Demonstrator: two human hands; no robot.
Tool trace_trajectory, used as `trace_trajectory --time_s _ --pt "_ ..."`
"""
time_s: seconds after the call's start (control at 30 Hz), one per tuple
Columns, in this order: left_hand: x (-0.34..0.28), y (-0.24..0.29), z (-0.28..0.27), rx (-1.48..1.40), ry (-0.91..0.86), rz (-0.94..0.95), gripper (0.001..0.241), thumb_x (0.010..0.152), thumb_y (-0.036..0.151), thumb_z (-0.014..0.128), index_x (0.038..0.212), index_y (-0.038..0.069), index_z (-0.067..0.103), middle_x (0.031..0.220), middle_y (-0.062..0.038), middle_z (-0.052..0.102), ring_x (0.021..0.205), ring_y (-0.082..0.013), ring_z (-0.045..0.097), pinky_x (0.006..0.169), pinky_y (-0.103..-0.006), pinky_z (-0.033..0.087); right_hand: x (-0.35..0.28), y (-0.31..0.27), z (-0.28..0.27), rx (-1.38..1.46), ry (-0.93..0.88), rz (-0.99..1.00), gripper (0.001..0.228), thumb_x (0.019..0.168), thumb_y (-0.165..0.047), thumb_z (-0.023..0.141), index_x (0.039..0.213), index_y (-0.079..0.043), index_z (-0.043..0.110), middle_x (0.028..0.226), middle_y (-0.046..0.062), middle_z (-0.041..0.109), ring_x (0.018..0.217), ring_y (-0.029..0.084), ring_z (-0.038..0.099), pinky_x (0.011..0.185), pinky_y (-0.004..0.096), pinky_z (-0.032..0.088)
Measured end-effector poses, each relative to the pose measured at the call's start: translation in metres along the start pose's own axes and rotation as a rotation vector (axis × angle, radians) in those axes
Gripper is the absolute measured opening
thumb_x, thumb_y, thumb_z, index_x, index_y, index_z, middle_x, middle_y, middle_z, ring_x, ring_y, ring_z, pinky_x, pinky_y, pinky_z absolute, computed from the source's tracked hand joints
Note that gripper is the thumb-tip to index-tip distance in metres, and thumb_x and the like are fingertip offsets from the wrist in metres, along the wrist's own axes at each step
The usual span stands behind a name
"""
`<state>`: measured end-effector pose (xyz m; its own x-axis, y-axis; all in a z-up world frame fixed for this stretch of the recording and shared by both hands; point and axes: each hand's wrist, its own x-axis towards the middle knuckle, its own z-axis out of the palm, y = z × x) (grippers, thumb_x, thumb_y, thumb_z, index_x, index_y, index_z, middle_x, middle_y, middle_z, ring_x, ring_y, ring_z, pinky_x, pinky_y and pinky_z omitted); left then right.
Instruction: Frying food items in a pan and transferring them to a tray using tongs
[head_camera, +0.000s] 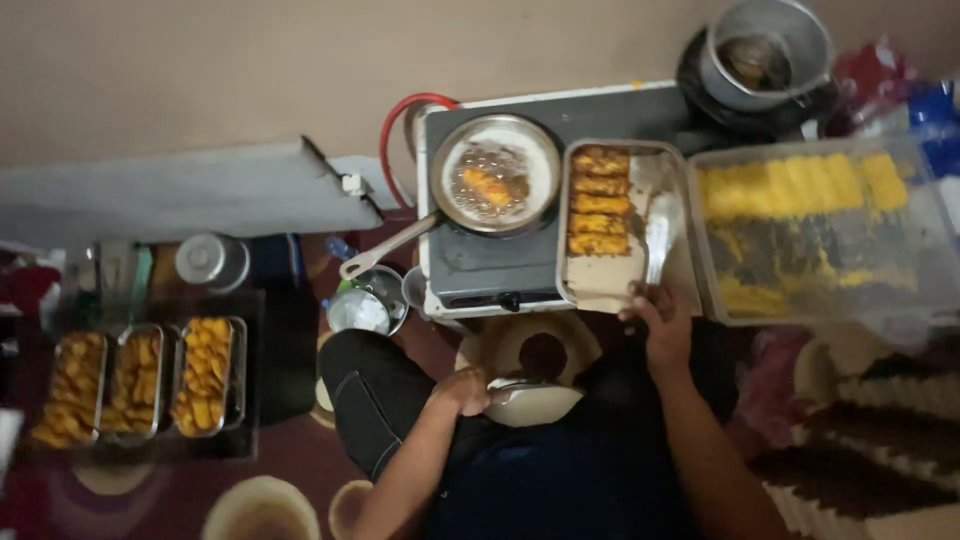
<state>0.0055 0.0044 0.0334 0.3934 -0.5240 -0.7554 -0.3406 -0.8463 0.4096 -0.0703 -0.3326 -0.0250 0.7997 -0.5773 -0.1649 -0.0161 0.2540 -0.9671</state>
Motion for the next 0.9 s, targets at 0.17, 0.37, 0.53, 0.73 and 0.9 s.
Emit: trace_trajectory --time_s 0.17,0.37,0.53,0.73,0.9 --pt "-0.011 0.011 0.000 -0.014 -0.045 -0.081 0.053 0.097 0.041 0.052 0.116 -0.006 0.069 0.121 -0.029 0.070 0.120 -0.0431 0.066 0.098 -0.0515 0.056 -0.014 -0.037 0.018 0.097 -0.009 0.013 0.061 0.095 -0.016 0.071 0.148 -0.005 0.043 0.117 0.015 0.068 0.071 0.023 0.074 0.044 0.028 0.061" --pt "0.007 -0.004 0.012 -0.022 -0.043 -0.173 0.059 0.099 0.043 0.058 0.145 0.008 0.052 0.131 -0.027 0.066 0.123 -0.0417 0.064 0.097 -0.0515 0.056 -0.022 -0.054 0.023 0.087 -0.014 0.041 0.064 0.096 -0.022 0.068 0.153 -0.014 0.041 0.120 0.014 0.069 0.075 0.021 0.075 0.049 0.026 0.059" --pt "-0.037 0.057 -0.023 0.089 -0.060 -0.199 0.054 0.102 0.022 0.049 0.149 -0.003 0.047 0.140 -0.032 0.058 0.130 -0.0431 0.059 0.106 -0.0427 0.053 -0.023 -0.065 0.021 0.112 -0.034 0.079 0.055 0.096 -0.019 0.068 0.147 -0.017 0.046 0.121 0.014 0.072 0.076 0.022 0.075 0.051 0.029 0.060" --pt "0.006 0.017 0.000 -0.034 -0.125 -0.132 0.059 0.098 0.022 0.055 0.152 0.001 0.042 0.132 -0.028 0.064 0.122 -0.0445 0.063 0.096 -0.0495 0.058 -0.022 -0.050 0.015 0.123 -0.039 0.094 0.061 0.097 -0.020 0.067 0.152 -0.016 0.041 0.125 0.018 0.070 0.077 0.025 0.075 0.052 0.031 0.060" --pt "0.029 -0.026 0.026 -0.040 -0.088 -0.170 0.069 0.097 0.052 0.054 0.150 0.008 0.048 0.138 -0.025 0.061 0.128 -0.0418 0.061 0.100 -0.0495 0.056 -0.017 -0.040 0.016 0.111 -0.038 0.067 0.063 0.096 -0.020 0.068 0.153 -0.016 0.040 0.123 0.018 0.070 0.076 0.024 0.075 0.052 0.030 0.060"
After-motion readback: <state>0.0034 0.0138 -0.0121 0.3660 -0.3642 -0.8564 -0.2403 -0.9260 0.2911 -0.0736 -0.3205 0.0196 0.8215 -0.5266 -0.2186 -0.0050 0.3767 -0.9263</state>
